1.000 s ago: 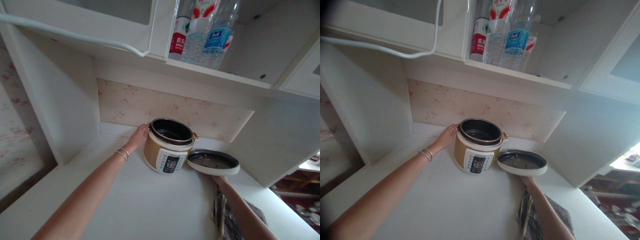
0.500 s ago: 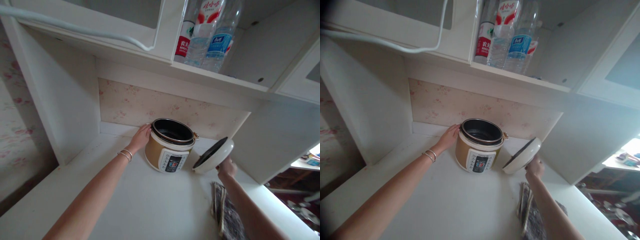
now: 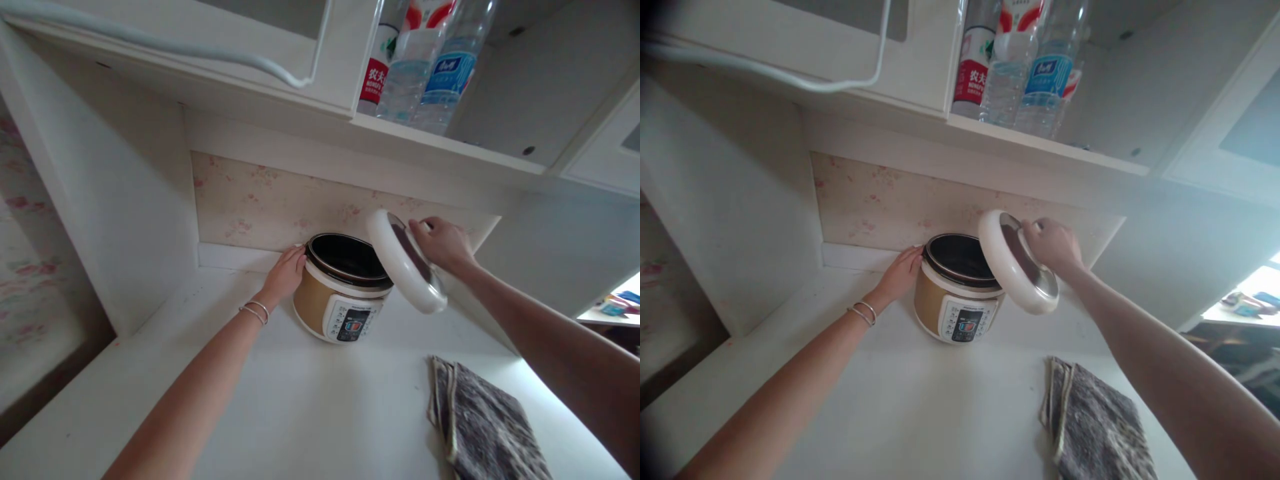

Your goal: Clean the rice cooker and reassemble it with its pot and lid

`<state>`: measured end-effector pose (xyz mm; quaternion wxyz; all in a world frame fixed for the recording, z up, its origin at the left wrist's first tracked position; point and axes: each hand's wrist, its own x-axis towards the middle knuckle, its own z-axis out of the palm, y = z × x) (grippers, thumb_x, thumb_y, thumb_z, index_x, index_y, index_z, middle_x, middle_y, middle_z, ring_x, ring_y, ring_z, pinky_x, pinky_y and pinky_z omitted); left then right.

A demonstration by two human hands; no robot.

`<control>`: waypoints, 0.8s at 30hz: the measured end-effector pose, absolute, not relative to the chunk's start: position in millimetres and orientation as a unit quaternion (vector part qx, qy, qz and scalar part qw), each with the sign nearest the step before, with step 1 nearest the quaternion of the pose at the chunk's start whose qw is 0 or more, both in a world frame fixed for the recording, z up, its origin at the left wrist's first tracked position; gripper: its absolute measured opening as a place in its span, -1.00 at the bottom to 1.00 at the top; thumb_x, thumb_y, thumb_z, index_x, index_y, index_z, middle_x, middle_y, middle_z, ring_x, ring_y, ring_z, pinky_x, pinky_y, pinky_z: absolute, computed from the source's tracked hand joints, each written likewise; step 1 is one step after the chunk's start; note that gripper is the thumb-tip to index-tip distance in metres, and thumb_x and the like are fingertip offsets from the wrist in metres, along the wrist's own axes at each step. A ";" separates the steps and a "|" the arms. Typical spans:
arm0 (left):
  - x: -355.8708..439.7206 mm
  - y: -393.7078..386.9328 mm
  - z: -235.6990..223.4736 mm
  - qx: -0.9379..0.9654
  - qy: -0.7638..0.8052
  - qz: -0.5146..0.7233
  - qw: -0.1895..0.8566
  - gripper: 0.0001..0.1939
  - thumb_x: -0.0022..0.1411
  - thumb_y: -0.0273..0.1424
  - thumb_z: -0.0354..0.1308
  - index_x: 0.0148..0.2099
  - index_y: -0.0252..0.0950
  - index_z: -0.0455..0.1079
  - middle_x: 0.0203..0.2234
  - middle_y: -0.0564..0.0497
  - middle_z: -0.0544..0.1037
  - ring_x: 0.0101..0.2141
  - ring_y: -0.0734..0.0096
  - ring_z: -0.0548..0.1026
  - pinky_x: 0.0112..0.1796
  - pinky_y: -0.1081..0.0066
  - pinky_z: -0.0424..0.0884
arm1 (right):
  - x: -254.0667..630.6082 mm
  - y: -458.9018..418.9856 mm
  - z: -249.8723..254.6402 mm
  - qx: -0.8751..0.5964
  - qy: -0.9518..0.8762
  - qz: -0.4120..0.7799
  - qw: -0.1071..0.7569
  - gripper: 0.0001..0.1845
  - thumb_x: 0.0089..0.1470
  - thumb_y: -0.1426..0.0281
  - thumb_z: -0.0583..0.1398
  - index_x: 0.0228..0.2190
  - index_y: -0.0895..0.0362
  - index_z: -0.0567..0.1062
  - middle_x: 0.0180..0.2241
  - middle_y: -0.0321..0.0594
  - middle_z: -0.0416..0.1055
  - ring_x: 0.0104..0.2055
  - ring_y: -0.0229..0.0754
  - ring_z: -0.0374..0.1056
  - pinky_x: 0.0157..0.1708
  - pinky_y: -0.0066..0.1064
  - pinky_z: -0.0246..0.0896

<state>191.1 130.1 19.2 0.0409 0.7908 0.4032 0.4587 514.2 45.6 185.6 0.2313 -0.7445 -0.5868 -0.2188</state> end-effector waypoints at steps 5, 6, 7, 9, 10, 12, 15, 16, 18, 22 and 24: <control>187.6 123.9 24.9 0.794 0.408 0.448 0.047 -0.48 0.45 -0.24 -0.29 0.25 -0.35 0.28 0.18 -0.10 0.38 0.23 0.36 0.24 0.27 0.28 0.09 | 440.2 81.9 201.7 -0.698 -0.656 -0.255 0.135 -0.33 0.19 -0.06 -0.09 -0.07 0.16 0.52 -0.06 0.12 0.48 -0.09 0.18 0.41 -0.16 -0.12 0.25; 187.1 122.9 26.2 0.795 0.409 0.445 0.049 -0.48 0.45 -0.24 -0.28 0.25 -0.35 0.27 0.18 -0.10 0.38 0.23 0.35 0.24 0.27 0.28 0.10 | 427.8 89.0 201.1 -0.693 -0.665 -0.256 0.115 -0.34 0.20 -0.05 -0.08 -0.06 0.16 0.51 -0.06 0.12 0.48 -0.08 0.18 0.41 -0.15 -0.12 0.26; 186.6 122.1 27.3 0.796 0.410 0.442 0.051 -0.48 0.45 -0.25 -0.28 0.25 -0.34 0.27 0.18 -0.10 0.38 0.23 0.34 0.24 0.26 0.29 0.11 | 417.1 95.8 199.8 -0.690 -0.671 -0.254 0.096 -0.35 0.20 -0.03 -0.09 -0.05 0.16 0.51 -0.07 0.12 0.48 -0.08 0.18 0.41 -0.14 -0.11 0.26; 186.1 121.3 28.9 0.796 0.413 0.438 0.057 -0.50 0.45 -0.26 -0.28 0.24 -0.32 0.28 0.18 -0.08 0.38 0.24 0.33 0.24 0.25 0.29 0.13 | 400.8 108.0 195.9 -0.689 -0.679 -0.245 0.062 -0.36 0.21 -0.01 -0.08 -0.04 0.17 0.51 -0.07 0.12 0.48 -0.05 0.18 0.40 -0.11 -0.10 0.25; 186.0 121.2 29.3 0.796 0.413 0.438 0.060 -0.50 0.45 -0.26 -0.28 0.24 -0.31 0.28 0.19 -0.07 0.37 0.24 0.33 0.23 0.25 0.29 0.14 | 395.3 113.0 193.8 -0.690 -0.682 -0.239 0.047 -0.37 0.22 0.00 -0.08 -0.03 0.17 0.51 -0.06 0.13 0.47 -0.03 0.17 0.39 -0.09 -0.10 0.24; 186.0 121.4 29.1 0.795 0.412 0.440 0.065 -0.51 0.45 -0.28 -0.28 0.25 -0.30 0.26 0.20 -0.07 0.36 0.25 0.33 0.22 0.25 0.29 0.13 | 388.8 120.7 189.5 -0.692 -0.685 -0.228 0.026 -0.38 0.23 0.03 -0.07 -0.01 0.19 0.50 -0.03 0.14 0.45 0.01 0.15 0.37 -0.04 -0.11 0.22; 186.0 122.2 27.2 0.791 0.415 0.442 0.074 -0.50 0.45 -0.28 -0.28 0.27 -0.33 0.24 0.22 -0.09 0.34 0.26 0.33 0.21 0.26 0.28 0.12 | 387.1 126.7 184.0 -0.699 -0.681 -0.218 0.016 -0.38 0.25 0.06 -0.07 0.05 0.22 0.45 0.00 0.17 0.43 0.04 0.13 0.35 0.00 -0.14 0.21; 186.0 122.7 26.6 0.790 0.417 0.443 0.076 -0.50 0.45 -0.27 -0.27 0.27 -0.34 0.24 0.22 -0.10 0.33 0.26 0.32 0.20 0.26 0.28 0.12 | 387.3 127.6 182.4 -0.702 -0.678 -0.217 0.016 -0.38 0.25 0.07 -0.07 0.07 0.22 0.43 0.01 0.18 0.42 0.04 0.13 0.35 0.00 -0.15 0.21; 186.2 123.7 25.5 0.790 0.416 0.443 0.076 -0.49 0.44 -0.26 -0.27 0.27 -0.35 0.24 0.22 -0.11 0.34 0.26 0.32 0.20 0.26 0.28 0.11 | 387.1 129.2 179.5 -0.710 -0.671 -0.214 0.015 -0.37 0.25 0.08 -0.07 0.10 0.24 0.41 0.02 0.20 0.41 0.04 0.14 0.35 -0.01 -0.15 0.22; 187.3 125.6 24.9 0.792 0.415 0.441 0.077 -0.49 0.44 -0.27 -0.28 0.25 -0.35 0.26 0.21 -0.11 0.34 0.26 0.33 0.19 0.27 0.30 0.09 | 381.0 134.1 175.7 -0.716 -0.666 -0.209 0.015 -0.42 0.25 0.16 -0.04 0.07 0.27 0.43 0.05 0.25 0.37 0.07 0.16 0.33 -0.02 -0.14 0.24; 187.7 125.7 25.1 0.787 0.434 0.430 0.090 -0.47 0.44 -0.27 -0.30 0.29 -0.37 0.20 0.25 -0.15 0.29 0.28 0.29 0.16 0.26 0.26 0.10 | 377.3 136.7 175.7 -0.715 -0.667 -0.210 0.017 -0.46 0.24 0.21 -0.04 0.04 0.29 0.46 0.07 0.25 0.36 0.07 0.17 0.33 -0.03 -0.12 0.25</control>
